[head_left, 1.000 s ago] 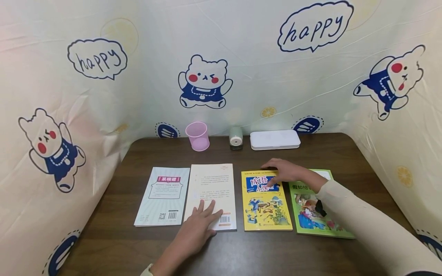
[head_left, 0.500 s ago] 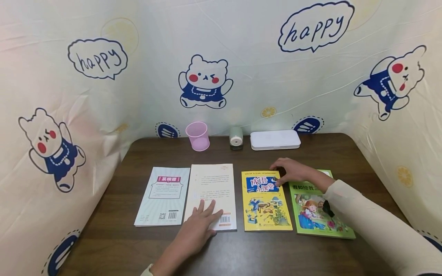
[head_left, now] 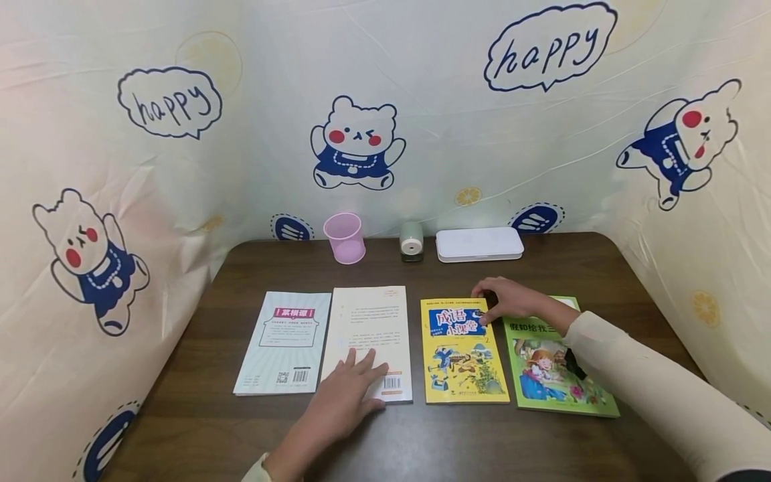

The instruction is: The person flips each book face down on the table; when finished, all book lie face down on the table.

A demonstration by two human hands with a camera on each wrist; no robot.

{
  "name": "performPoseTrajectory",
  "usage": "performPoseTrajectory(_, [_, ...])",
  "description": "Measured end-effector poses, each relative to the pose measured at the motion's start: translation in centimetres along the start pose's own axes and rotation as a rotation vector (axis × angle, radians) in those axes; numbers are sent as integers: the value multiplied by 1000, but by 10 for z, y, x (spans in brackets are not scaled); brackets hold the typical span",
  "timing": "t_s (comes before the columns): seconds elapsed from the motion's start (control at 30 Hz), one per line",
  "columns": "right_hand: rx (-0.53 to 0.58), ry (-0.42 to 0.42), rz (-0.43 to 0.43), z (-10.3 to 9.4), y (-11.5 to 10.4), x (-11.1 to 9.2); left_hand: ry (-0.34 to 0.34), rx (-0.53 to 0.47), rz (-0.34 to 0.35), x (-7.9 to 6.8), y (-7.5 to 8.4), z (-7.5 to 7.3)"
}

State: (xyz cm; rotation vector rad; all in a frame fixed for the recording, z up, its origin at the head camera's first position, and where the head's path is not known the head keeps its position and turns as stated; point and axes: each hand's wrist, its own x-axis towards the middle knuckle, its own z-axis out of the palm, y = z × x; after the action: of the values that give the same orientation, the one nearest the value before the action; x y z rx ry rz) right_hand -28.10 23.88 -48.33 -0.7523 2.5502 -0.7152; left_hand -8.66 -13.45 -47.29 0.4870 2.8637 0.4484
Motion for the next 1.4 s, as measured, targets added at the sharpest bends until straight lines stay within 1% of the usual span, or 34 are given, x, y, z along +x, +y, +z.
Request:
performPoseTrajectory(0.13, [7, -2, 11, 0, 0, 1, 35, -4, -20, 5, 6, -1])
performPoseTrajectory(0.27, [7, -4, 18, 0, 0, 1, 73, -12, 10, 13, 16, -2])
performPoseTrajectory(0.4, [7, -7, 19, 0, 0, 2, 79, -29, 43, 22, 26, 1])
performPoseTrajectory(0.5, [9, -6, 16, 0, 0, 2, 69, -12, 62, 28, 33, 7])
performPoseTrajectory(0.67, [20, -2, 13, -1, -1, 1, 17, 33, 98, 40, 46, 18])
performPoseTrajectory(0.87, [17, 1, 13, 0, 0, 2, -24, 57, 137, 48, 57, 27])
performPoseTrajectory(0.97, [16, 2, 10, 0, 1, 2, -44, 77, 136, 51, 60, 30])
performPoseTrajectory(1.13, [16, 2, 2, 1, 2, 2, -74, 78, 118, 54, 62, 34])
performPoseTrajectory(1.4, [10, 3, 0, 1, 3, 1, -69, 80, 128, 52, 64, 32])
